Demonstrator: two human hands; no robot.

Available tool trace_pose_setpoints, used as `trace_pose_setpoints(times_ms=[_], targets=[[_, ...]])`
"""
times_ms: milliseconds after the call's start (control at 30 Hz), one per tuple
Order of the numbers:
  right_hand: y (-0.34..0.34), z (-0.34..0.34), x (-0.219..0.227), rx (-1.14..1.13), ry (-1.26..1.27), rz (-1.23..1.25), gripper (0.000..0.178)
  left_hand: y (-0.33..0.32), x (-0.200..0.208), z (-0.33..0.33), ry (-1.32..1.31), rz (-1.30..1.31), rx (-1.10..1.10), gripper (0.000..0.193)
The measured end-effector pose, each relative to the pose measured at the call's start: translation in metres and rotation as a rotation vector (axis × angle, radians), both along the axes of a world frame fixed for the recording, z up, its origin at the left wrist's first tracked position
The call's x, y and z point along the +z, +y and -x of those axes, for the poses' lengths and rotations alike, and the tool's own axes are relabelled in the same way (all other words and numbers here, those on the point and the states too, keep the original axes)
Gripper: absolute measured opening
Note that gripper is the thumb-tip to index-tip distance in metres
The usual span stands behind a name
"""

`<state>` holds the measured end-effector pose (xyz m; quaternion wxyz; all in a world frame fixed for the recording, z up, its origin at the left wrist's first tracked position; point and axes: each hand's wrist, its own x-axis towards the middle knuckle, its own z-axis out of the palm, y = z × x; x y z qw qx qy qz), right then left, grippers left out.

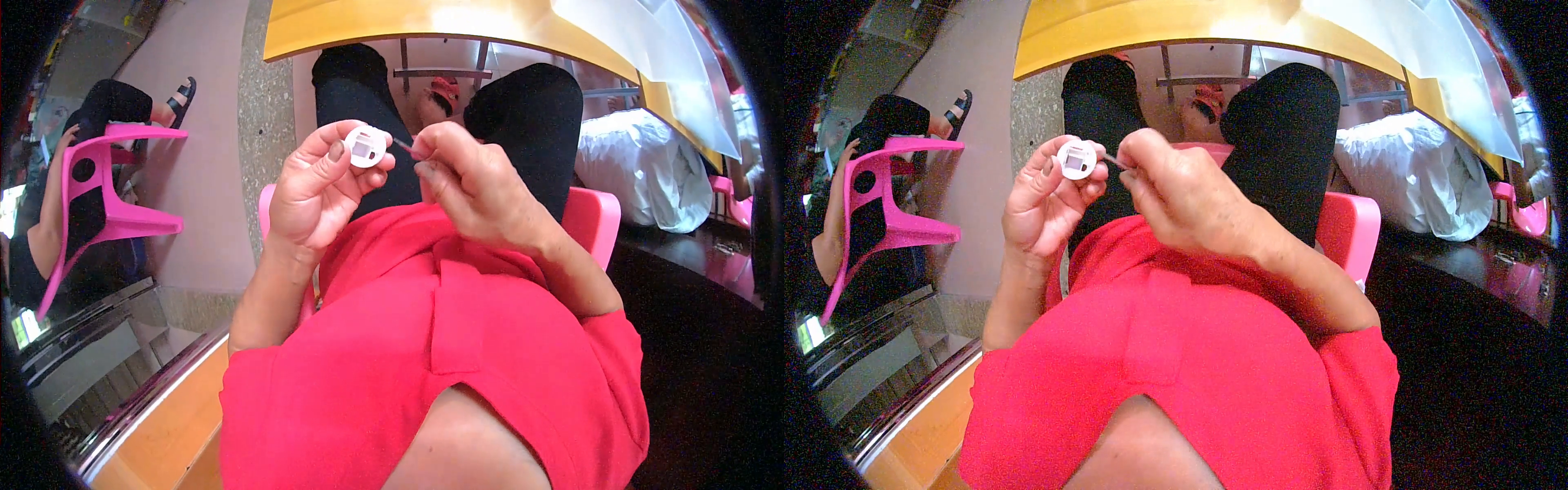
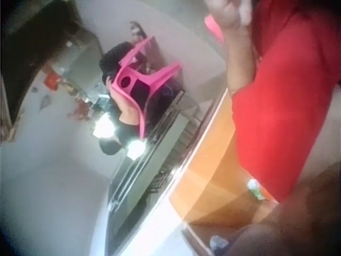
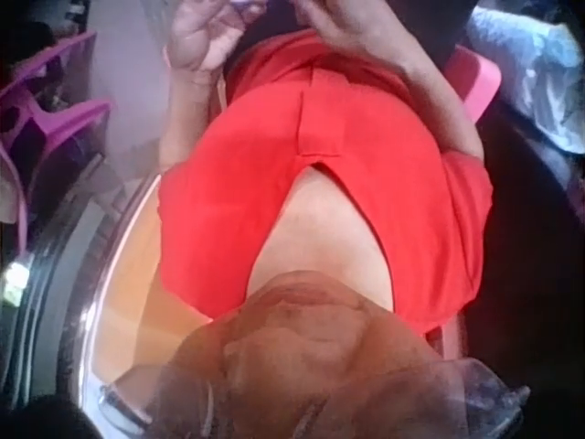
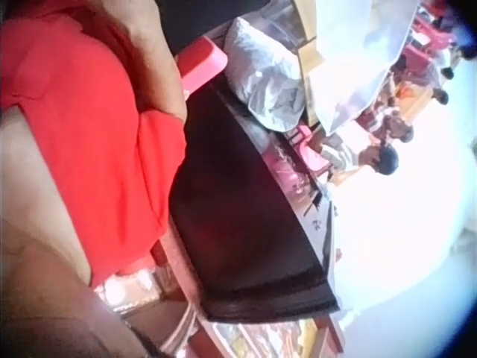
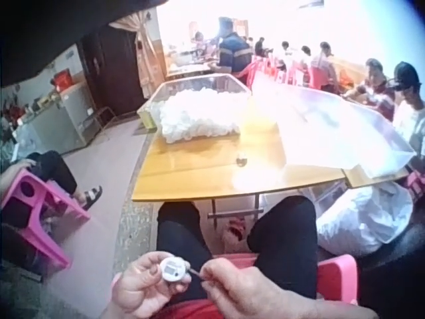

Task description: The person assembles plastic components by inserting a small metal pin into a white plastic base using a tool, then places the finished piece into a container and retrieves a new base to repeat the process.

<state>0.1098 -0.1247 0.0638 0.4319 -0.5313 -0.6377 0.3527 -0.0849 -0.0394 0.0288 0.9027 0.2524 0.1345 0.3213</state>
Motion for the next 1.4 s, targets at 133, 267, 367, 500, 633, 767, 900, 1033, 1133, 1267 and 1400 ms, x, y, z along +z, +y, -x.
trace_pose_setpoints(times_ms=[133, 267, 367, 500, 633, 767, 900, 1033, 1133, 1267, 1400], targets=[[-0.006, 0.014, -0.008, 0.050, -0.113, -0.122, 0.021, -0.011, 0.000, 0.004, 0.102, -0.098, 0.115, 0.028], [-0.011, 0.020, -0.009, 0.076, -0.216, -0.091, 0.031, -0.016, 0.002, 0.001, 0.115, -0.183, 0.175, 0.029], [-0.009, 0.021, -0.007, 0.065, -0.232, -0.078, 0.032, -0.016, 0.000, 0.002, 0.161, -0.240, 0.216, 0.029], [-0.007, 0.022, -0.010, 0.058, -0.216, -0.090, 0.033, -0.016, 0.002, 0.008, 0.230, -0.258, 0.215, 0.027], [-0.006, 0.025, -0.014, 0.073, -0.207, -0.077, 0.031, -0.019, 0.005, 0.013, 0.299, -0.243, 0.222, 0.026], [-0.003, 0.029, -0.017, 0.076, -0.214, -0.058, 0.026, -0.020, 0.003, 0.021, 0.334, -0.249, 0.209, 0.026], [-0.003, 0.031, -0.018, 0.096, -0.191, -0.043, 0.022, -0.022, 0.002, 0.027, 0.348, -0.176, 0.174, 0.026], [-0.001, 0.032, -0.010, 0.130, -0.250, -0.001, 0.024, -0.023, 0.000, 0.028, 0.343, -0.190, 0.182, 0.025], [0.001, 0.034, -0.011, 0.141, -0.239, 0.002, 0.027, -0.025, -0.002, 0.028, 0.336, -0.201, 0.206, 0.026], [0.002, 0.036, -0.006, 0.141, -0.083, 0.115, 0.021, -0.025, -0.004, 0.029, 0.329, -0.228, 0.215, 0.027], [0.001, 0.033, -0.008, 0.132, 0.023, 0.235, 0.019, -0.024, -0.006, 0.030, 0.300, -0.217, 0.185, 0.027]])
